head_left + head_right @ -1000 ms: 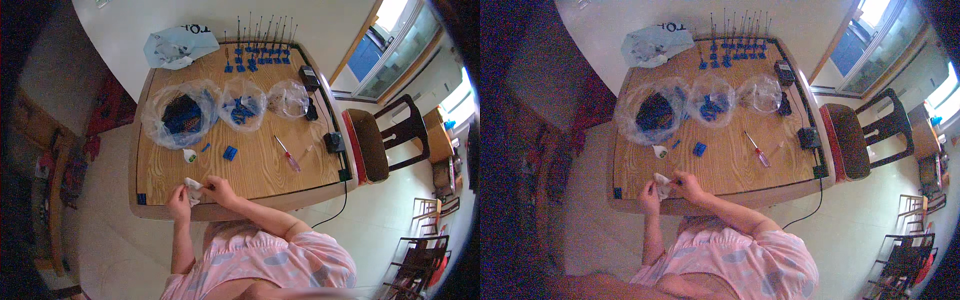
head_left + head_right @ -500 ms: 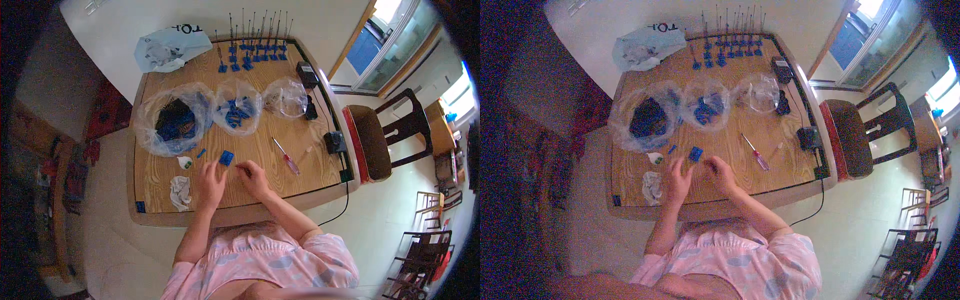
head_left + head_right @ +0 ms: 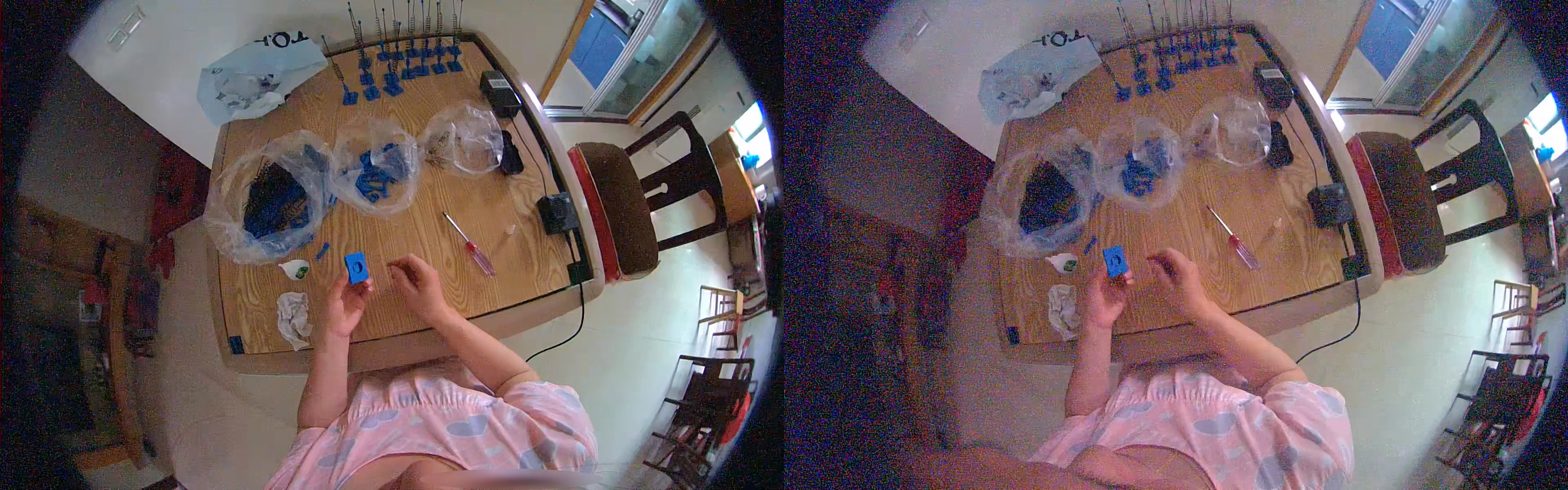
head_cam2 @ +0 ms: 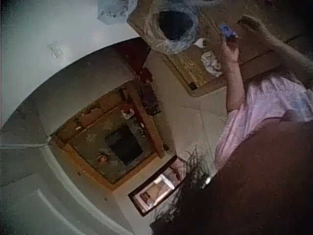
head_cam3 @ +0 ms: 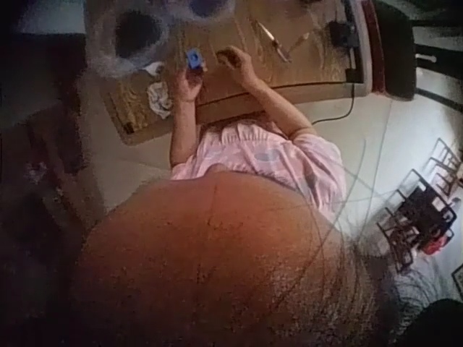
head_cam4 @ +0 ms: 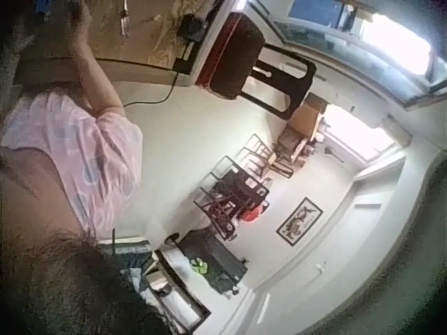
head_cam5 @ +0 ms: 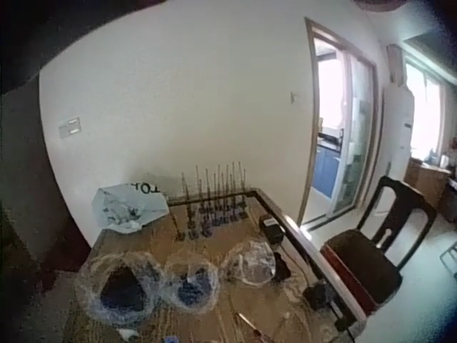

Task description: The person assembles small blue plastic components using a screwdriver and small metal pins.

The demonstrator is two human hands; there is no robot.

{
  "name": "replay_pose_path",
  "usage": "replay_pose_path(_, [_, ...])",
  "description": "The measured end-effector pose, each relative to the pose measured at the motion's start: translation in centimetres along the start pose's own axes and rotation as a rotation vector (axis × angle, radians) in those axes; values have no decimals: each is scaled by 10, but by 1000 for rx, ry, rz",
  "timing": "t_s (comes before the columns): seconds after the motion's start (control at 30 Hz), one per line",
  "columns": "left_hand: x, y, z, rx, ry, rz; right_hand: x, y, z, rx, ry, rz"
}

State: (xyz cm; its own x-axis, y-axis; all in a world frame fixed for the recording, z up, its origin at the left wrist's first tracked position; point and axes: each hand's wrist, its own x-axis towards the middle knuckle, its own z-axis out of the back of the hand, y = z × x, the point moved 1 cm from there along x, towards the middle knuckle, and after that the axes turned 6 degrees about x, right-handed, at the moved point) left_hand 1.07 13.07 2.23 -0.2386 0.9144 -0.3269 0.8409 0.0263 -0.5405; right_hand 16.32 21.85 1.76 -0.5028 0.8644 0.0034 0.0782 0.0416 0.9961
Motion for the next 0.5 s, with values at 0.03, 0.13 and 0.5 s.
replay_pose_path(0.03, [-1, 1, 2, 4, -4, 3, 0, 1, 0, -36, -2, 18])
replay_pose_path(0.13, [-3, 3, 5, -42, 28, 30, 1, -6, 0, -64, -10, 76])
replay_pose_path(0.5, [-16, 1, 8, -132, 120, 47, 1, 1, 0, -180, 36, 185])
